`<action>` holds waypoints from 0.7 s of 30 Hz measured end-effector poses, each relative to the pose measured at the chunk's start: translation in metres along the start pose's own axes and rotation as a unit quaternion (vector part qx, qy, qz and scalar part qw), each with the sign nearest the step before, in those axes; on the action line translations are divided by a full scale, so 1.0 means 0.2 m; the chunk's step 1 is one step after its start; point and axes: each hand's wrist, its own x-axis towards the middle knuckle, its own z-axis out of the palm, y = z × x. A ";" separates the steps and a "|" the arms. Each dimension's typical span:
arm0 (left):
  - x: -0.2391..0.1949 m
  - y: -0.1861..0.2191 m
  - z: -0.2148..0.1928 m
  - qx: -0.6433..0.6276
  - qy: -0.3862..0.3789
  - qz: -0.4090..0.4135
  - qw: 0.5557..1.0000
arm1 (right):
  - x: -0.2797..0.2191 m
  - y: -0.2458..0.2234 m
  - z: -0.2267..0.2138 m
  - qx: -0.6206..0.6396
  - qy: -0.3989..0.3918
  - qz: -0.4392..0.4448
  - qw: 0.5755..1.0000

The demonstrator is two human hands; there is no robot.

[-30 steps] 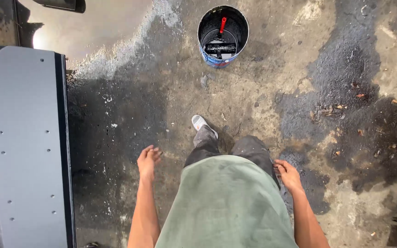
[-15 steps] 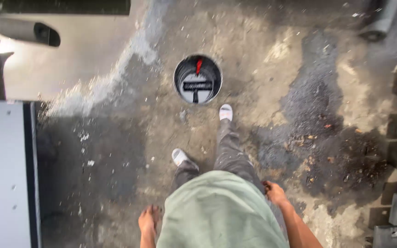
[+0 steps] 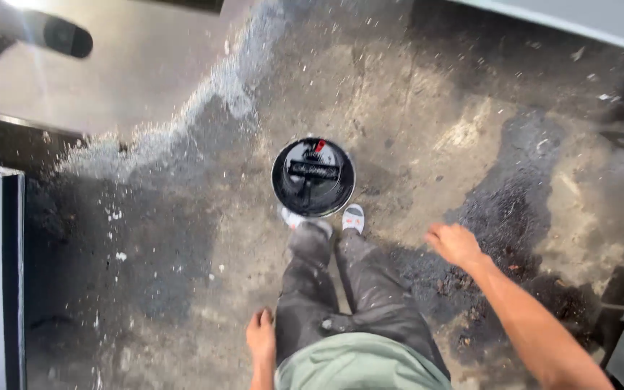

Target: Painting the side of a large black industrial structure using a paint roller and a bucket of black paint.

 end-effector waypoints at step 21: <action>0.31 0.58 0.91 0.272 -0.180 -0.080 0.942 | 2.29 -1.22 0.74 -0.713 0.072 -0.433 0.546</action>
